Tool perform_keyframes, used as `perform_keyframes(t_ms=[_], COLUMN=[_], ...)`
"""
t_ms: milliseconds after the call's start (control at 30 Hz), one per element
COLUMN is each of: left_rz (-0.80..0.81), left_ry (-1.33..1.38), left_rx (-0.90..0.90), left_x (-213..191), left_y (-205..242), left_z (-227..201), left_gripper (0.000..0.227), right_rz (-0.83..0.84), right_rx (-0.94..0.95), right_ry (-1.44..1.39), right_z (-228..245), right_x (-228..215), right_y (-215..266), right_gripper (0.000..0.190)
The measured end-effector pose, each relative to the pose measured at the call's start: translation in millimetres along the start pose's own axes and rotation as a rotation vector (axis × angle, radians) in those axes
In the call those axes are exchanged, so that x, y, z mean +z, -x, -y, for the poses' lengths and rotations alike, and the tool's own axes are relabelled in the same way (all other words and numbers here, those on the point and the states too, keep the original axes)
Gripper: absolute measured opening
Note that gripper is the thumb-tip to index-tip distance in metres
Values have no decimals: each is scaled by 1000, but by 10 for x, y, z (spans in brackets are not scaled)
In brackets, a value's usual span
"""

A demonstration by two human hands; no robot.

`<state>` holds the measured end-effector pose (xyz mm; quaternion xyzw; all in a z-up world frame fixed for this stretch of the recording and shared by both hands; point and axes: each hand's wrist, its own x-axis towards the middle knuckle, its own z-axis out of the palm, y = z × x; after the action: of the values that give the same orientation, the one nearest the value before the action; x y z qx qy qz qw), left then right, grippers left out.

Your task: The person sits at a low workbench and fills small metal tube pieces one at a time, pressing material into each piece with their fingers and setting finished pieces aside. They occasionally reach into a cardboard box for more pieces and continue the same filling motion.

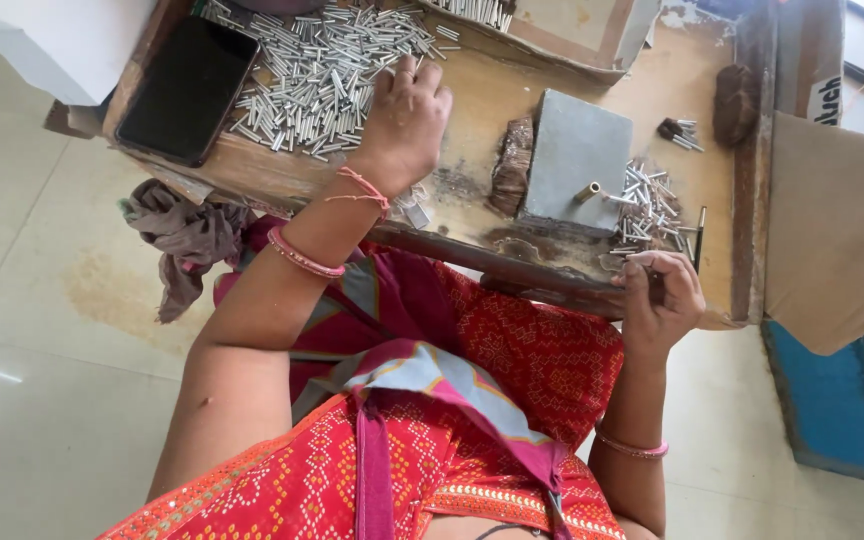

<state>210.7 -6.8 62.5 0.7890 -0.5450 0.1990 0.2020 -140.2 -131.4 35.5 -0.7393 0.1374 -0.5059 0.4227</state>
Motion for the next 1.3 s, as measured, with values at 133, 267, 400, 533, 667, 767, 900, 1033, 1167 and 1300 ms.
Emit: perform_keyframes(t_ms=[133, 267, 400, 533, 667, 767, 900, 1033, 1167, 1300], left_rz=[164, 32, 35, 107, -186, -229, -186, -230, -318, -397], left_ry=[-13, -56, 66, 68, 407, 698, 1022, 1347, 1339, 1067], left_rx=[-10, 57, 18, 17, 14, 17, 9, -94, -86, 95], left_x=[41, -19, -81, -258, -129, -442, -644, -697, -736, -736], left_y=[52, 154, 278, 425, 564, 652, 697, 754, 845, 896], left_z=[22, 19, -67, -249, -549, -899, -1154, -1242, -1237, -1200], left_gripper=[9, 11, 22, 26, 25, 24, 19, 19, 20, 22], right_rz=[-9, -20, -27, -18, -49, -75, 118, 98, 49, 70], right_rx=[3, -4, -29, -21, 8, 131, 127, 452, 669, 681], right_ry=[-5, 9, 54, 106, 79, -92, -243, -881, -1126, -1056], right_z=[-12, -23, 12, 74, 198, 356, 597, 478, 376, 408], right_x=[15, 22, 58, 79, 204, 410, 768, 970, 1015, 1002], right_y=[15, 37, 20, 27, 14, -21, -78, -46, 52, 162], right_gripper=[7, 6, 7, 7, 4, 5, 3, 7, 10, 9])
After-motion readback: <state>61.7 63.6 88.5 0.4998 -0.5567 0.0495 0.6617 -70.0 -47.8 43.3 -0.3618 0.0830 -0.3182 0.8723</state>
